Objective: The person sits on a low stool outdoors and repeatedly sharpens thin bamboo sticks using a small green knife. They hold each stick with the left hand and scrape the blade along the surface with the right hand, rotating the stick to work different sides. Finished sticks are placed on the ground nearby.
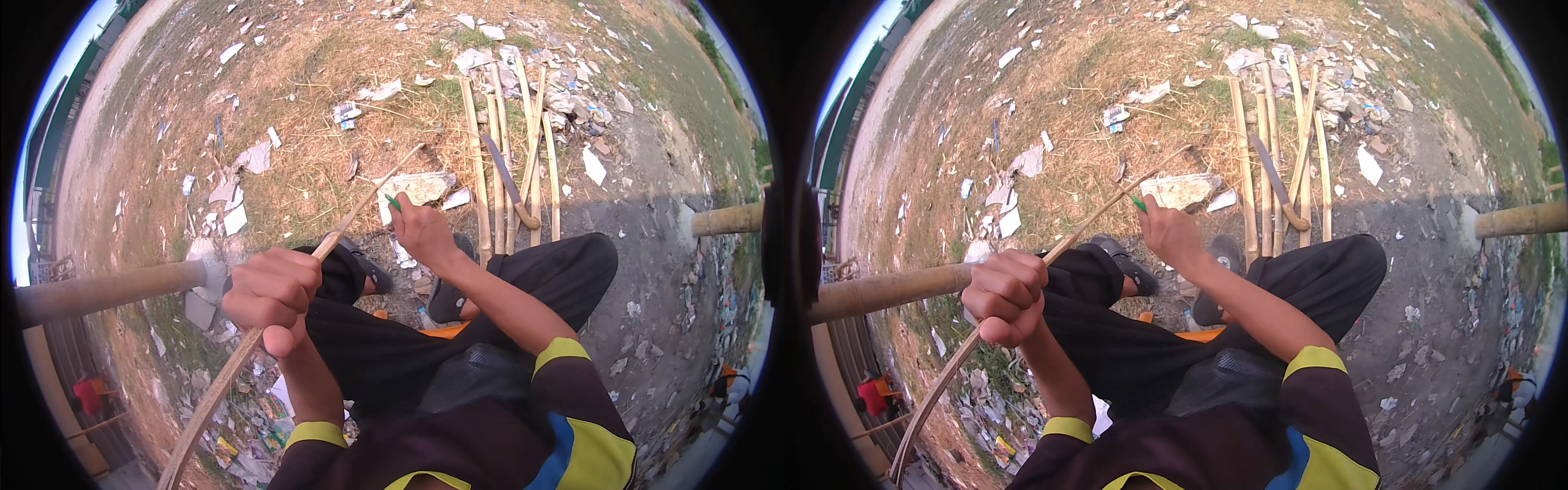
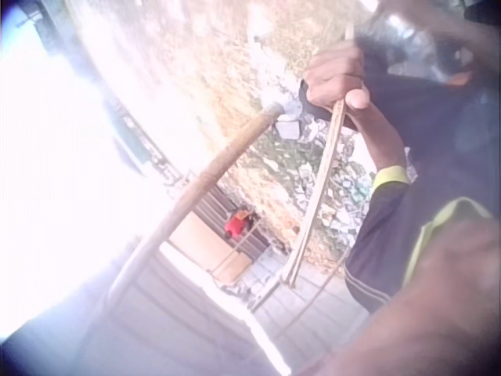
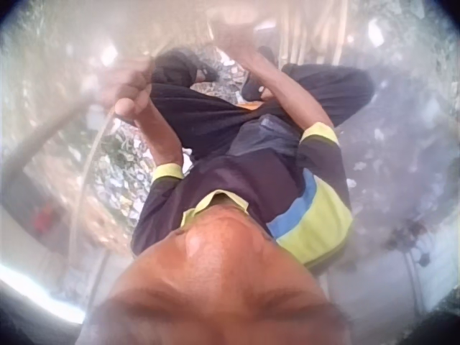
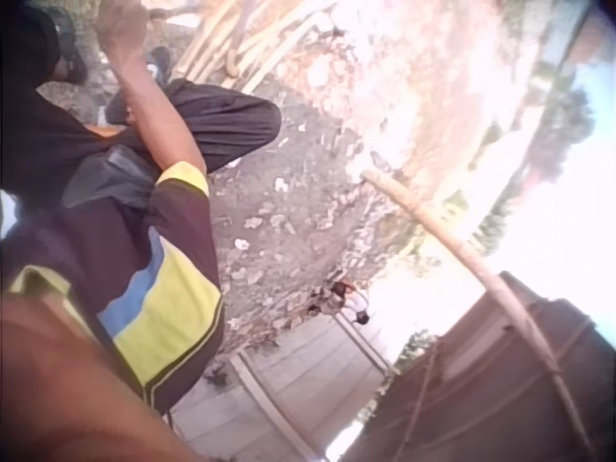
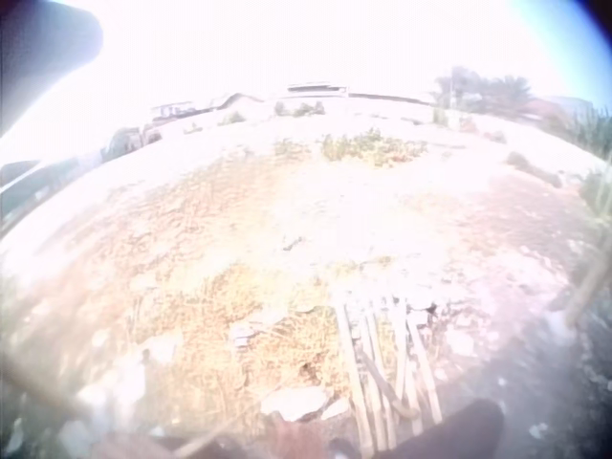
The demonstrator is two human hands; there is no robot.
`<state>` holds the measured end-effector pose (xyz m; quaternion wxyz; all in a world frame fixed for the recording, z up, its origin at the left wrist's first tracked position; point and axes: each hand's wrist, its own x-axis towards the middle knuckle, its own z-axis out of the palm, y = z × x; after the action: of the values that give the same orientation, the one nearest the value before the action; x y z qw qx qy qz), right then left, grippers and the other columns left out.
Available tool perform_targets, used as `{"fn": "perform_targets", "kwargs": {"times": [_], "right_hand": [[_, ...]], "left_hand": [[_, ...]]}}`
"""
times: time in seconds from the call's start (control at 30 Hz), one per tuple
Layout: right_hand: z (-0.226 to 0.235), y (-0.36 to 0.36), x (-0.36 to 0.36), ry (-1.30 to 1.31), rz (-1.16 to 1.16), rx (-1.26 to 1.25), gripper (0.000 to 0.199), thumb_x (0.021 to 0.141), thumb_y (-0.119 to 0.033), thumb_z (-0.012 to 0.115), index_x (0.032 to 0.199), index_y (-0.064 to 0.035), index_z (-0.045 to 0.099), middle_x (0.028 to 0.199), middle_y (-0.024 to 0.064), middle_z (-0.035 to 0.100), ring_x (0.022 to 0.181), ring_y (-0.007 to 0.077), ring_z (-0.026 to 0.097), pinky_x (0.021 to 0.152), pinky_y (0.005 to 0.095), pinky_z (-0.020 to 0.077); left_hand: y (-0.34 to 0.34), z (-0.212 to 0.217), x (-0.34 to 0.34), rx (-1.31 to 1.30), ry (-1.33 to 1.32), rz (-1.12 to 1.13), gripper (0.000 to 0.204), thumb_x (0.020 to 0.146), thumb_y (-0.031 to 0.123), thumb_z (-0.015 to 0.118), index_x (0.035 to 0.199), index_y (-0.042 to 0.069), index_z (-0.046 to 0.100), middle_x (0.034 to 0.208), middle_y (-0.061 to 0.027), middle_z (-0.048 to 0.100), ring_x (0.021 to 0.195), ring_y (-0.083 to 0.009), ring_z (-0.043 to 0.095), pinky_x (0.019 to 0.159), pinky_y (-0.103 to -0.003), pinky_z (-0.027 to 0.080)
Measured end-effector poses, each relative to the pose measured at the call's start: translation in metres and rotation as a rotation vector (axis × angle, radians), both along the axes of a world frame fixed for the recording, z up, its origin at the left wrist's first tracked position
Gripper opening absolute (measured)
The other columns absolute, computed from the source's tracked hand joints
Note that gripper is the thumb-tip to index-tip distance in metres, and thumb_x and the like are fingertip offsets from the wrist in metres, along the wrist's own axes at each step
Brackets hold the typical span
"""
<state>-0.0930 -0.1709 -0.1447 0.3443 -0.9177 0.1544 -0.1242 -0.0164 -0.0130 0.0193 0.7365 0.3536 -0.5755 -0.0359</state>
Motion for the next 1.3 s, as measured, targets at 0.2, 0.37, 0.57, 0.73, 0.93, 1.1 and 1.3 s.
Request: {"fn": "perform_targets", "kwargs": {"times": [0.2, 0.37, 0.57, 0.73, 0.93, 1.1, 1.3], "right_hand": [[-0.048, -0.032, 0.014, 0.181, -0.102, -0.185, 0.02, 0.097, -0.022, 0.042, 0.093, -0.0028, 0.047, 0.06, 0.0182, 0.061, 0.055, 0.0361, 0.063, 0.051, 0.0465, 0.0509], [-0.117, -0.072, 0.003, 0.58, -0.272, -0.198, 0.026, 0.096, -0.02, 0.041, 0.105, 0.0005, 0.054, 0.076, 0.0209, 0.066, 0.074, 0.037, 0.067, 0.062, 0.0436, 0.0539], [-0.073, -0.071, -0.02, 0.39, -0.27, 0.013, 0.031, 0.096, -0.028, 0.042, 0.104, 0.0001, 0.053, 0.076, 0.0236, 0.064, 0.076, 0.0442, 0.063, 0.068, 0.0502, 0.0498], [0.066, 0.0, -0.007, -0.017, 0.022, 0.365, 0.026, 0.096, -0.026, 0.043, 0.097, -0.0004, 0.046, 0.06, 0.0241, 0.057, 0.064, 0.0438, 0.06, 0.06, 0.0525, 0.0452], [0.104, 0.039, -0.014, -0.037, 0.12, 0.218, 0.02, 0.094, -0.019, 0.048, 0.098, -0.0001, 0.046, 0.057, 0.022, 0.055, 0.056, 0.0427, 0.058, 0.052, 0.0517, 0.043], [0.093, 0.043, -0.01, 0.002, 0.099, 0.162, 0.02, 0.093, -0.018, 0.05, 0.101, -0.0008, 0.045, 0.057, 0.0221, 0.056, 0.057, 0.043, 0.058, 0.052, 0.0513, 0.0456], [0.085, 0.038, -0.014, 0.07, 0.099, 0.079, 0.018, 0.092, -0.016, 0.051, 0.1, -0.0012, 0.045, 0.059, 0.022, 0.057, 0.057, 0.0413, 0.059, 0.051, 0.0499, 0.0463]], "left_hand": [[0.0, 0.001, -0.004, -0.01, 0.046, 0.042, 0.057, 0.092, 0.039, 0.058, 0.052, 0.007, 0.033, 0.043, 0.0024, 0.029, 0.032, -0.0091, 0.024, 0.034, -0.025, 0.018], [-0.007, 0.002, -0.006, 0.008, 0.023, 0.07, 0.056, 0.095, 0.042, 0.052, 0.055, 0.011, 0.028, 0.043, 0.0037, 0.026, 0.031, -0.0068, 0.023, 0.031, -0.024, 0.02], [0.001, -0.008, -0.009, -0.039, 0.21, 0.332, 0.055, 0.099, 0.047, 0.036, 0.057, 0.013, 0.024, 0.047, 0.0044, 0.021, 0.037, -0.0073, 0.015, 0.038, -0.024, 0.018], [-0.013, 0.003, -0.024, -0.125, 0.538, 0.832, 0.053, 0.101, 0.048, 0.026, 0.059, 0.016, 0.022, 0.051, 0.004, 0.018, 0.041, -0.0075, 0.013, 0.042, -0.025, 0.016], [-0.019, 0.005, -0.029, -0.11, 0.571, 0.859, 0.054, 0.101, 0.049, 0.026, 0.059, 0.016, 0.02, 0.052, 0.0042, 0.018, 0.041, -0.0074, 0.013, 0.043, -0.024, 0.016], [-0.02, 0.004, -0.023, -0.142, 0.565, 0.888, 0.054, 0.101, 0.049, 0.026, 0.058, 0.016, 0.02, 0.052, 0.0043, 0.018, 0.041, -0.0073, 0.013, 0.043, -0.024, 0.016], [-0.011, -0.003, -0.024, -0.109, 0.474, 0.719, 0.053, 0.101, 0.049, 0.026, 0.059, 0.016, 0.023, 0.051, 0.0038, 0.018, 0.04, -0.0074, 0.011, 0.041, -0.025, 0.015]]}}
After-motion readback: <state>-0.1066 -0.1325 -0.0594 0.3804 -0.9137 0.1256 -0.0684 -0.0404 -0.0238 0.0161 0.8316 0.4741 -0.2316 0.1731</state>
